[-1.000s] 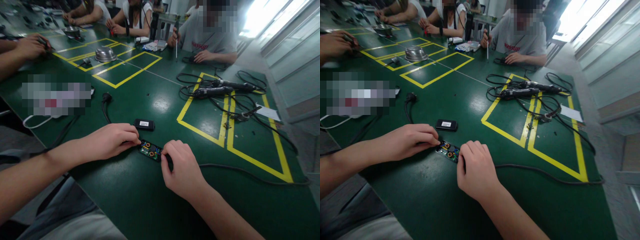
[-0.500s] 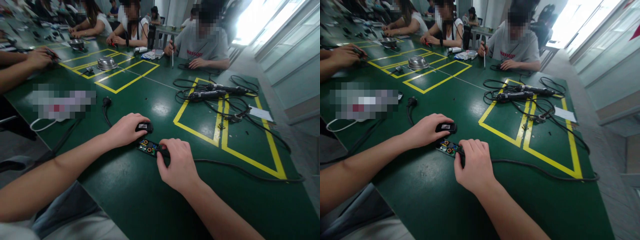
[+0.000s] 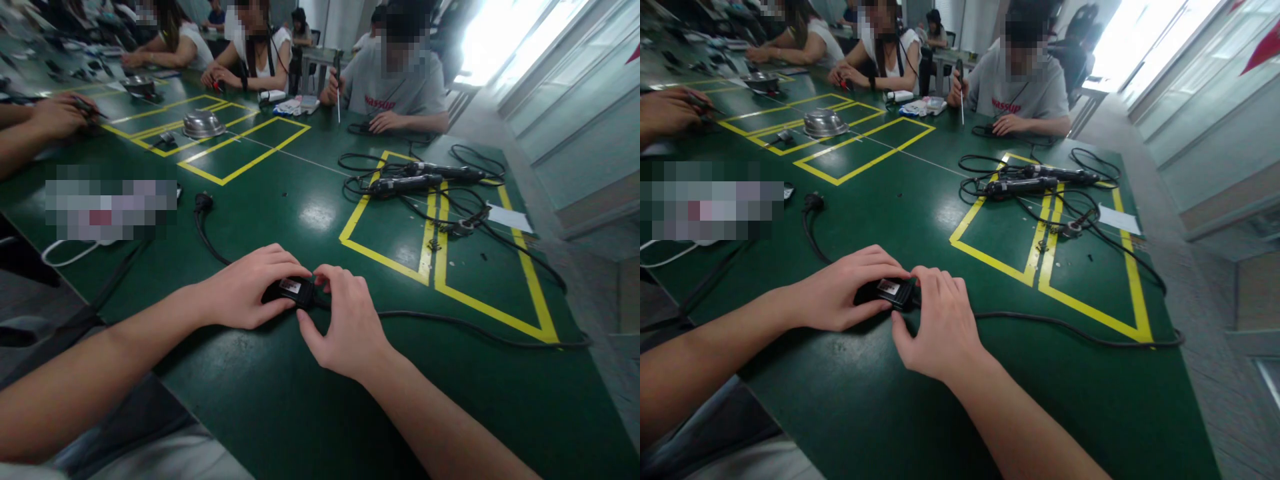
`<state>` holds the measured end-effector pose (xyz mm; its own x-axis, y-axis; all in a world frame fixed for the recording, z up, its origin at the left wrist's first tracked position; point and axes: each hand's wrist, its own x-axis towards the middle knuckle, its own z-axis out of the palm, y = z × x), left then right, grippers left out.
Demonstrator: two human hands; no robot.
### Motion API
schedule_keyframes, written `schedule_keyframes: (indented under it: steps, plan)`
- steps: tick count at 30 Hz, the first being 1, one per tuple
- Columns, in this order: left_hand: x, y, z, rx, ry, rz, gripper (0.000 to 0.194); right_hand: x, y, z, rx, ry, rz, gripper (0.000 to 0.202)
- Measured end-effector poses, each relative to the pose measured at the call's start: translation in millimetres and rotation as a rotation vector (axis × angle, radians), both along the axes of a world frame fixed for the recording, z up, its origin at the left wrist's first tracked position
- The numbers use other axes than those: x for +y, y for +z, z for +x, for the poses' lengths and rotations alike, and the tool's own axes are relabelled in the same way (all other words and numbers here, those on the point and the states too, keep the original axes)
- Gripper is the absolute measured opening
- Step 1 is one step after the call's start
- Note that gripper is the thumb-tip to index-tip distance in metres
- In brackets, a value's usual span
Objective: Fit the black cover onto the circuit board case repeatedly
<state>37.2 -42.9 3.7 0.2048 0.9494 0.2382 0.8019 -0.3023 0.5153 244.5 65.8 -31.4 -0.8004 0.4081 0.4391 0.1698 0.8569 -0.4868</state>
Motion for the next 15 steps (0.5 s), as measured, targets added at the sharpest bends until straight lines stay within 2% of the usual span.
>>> schedule_keyframes:
  steps: [6,11,13,15]
  plan:
    - [-4,0.3,-4,-0.038,0.101,-0.081,0.041,1,-2.1,-3,-0.027,0.023,-0.019,0.036]
    - [-4,9.0,0,0.031,0.093,-0.031,0.036,2,-4.5,-4,-0.052,0.025,-0.023,0.030]
    - [-22,9.7,8,0.086,0.114,0.061,0.028,2,-4.3,-5,-0.058,0.028,-0.023,0.029]
    - [-60,3.3,19,0.045,0.135,0.075,0.019,1,-3.1,-6,-0.068,0.033,-0.026,0.029]
